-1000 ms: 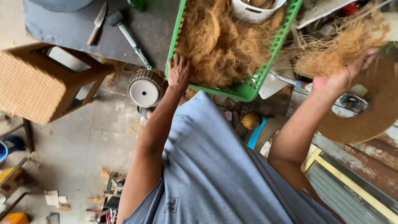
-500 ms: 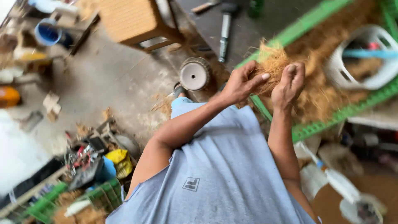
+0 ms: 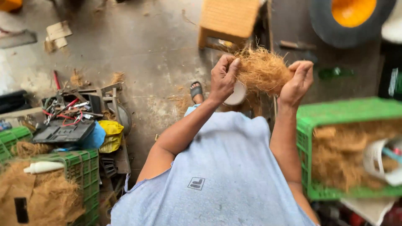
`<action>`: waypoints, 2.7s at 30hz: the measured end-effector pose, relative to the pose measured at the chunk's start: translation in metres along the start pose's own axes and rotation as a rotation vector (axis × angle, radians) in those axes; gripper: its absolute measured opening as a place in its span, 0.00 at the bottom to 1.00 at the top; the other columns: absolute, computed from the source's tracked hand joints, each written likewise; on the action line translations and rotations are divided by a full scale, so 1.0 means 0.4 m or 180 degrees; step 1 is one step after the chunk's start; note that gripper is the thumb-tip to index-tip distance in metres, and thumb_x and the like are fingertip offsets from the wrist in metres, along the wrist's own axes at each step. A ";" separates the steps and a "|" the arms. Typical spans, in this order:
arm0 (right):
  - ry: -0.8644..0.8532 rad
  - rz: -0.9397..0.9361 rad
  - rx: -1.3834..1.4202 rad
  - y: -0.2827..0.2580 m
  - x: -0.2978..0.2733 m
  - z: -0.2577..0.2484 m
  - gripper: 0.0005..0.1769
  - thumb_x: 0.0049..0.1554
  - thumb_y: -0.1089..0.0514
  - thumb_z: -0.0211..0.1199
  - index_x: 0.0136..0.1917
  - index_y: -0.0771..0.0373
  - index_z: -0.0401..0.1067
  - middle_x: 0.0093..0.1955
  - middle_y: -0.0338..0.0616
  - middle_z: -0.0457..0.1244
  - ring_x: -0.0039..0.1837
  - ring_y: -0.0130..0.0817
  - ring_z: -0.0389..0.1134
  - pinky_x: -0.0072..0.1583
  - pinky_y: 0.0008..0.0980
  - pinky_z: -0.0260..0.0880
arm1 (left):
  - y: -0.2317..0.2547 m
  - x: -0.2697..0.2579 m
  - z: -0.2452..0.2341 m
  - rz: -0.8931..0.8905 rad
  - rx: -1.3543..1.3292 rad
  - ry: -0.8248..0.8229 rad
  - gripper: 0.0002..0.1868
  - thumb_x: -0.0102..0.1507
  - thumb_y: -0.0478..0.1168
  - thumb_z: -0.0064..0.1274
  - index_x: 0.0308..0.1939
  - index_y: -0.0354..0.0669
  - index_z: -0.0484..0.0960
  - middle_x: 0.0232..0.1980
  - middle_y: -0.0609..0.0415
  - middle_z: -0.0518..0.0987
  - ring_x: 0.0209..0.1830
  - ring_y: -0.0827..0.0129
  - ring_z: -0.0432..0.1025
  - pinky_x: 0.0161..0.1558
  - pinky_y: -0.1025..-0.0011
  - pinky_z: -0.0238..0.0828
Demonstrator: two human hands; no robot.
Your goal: Shaping and rolling a coconut fiber mat into a cylindrical form using hands and scissors, then stuffing it with loose fiber.
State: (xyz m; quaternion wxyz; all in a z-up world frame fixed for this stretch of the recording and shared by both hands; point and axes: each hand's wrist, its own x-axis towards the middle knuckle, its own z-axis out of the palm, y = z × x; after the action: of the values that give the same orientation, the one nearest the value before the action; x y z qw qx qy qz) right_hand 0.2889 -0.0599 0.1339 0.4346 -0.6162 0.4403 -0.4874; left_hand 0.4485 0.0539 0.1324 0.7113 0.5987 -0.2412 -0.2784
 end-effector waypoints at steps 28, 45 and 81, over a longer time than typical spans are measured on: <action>-0.3434 0.2221 0.1426 -0.083 0.261 1.123 0.05 0.64 0.63 0.53 0.47 0.65 0.69 0.34 0.44 0.65 0.33 0.28 0.70 0.38 0.27 0.72 | 0.059 0.656 -0.653 0.0382 -0.0746 0.0849 0.46 0.51 0.40 0.76 0.71 0.45 0.68 0.59 0.47 0.78 0.57 0.69 0.72 0.58 0.64 0.73; -0.3805 0.1578 0.0964 -0.015 0.569 1.560 0.11 0.65 0.55 0.59 0.40 0.55 0.68 0.32 0.25 0.53 0.36 0.15 0.48 0.41 0.19 0.46 | 0.062 1.107 -0.793 0.0020 -0.0962 0.0710 0.46 0.56 0.32 0.70 0.73 0.47 0.60 0.75 0.51 0.58 0.70 0.64 0.62 0.66 0.63 0.71; -0.5247 -0.0556 -0.0846 -0.036 0.876 2.101 0.10 0.63 0.54 0.66 0.40 0.57 0.76 0.29 0.40 0.59 0.36 0.32 0.60 0.43 0.34 0.62 | 0.017 1.606 -0.947 -0.0904 -0.0834 0.2273 0.13 0.56 0.45 0.71 0.38 0.46 0.85 0.37 0.55 0.84 0.40 0.77 0.76 0.49 0.73 0.72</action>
State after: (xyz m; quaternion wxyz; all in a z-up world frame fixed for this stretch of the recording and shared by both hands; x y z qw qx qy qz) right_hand 1.1653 -0.3056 0.1004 0.5017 -0.8530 -0.0139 0.1429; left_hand 1.1737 -0.1133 0.0824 0.7751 0.5894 0.1436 -0.1767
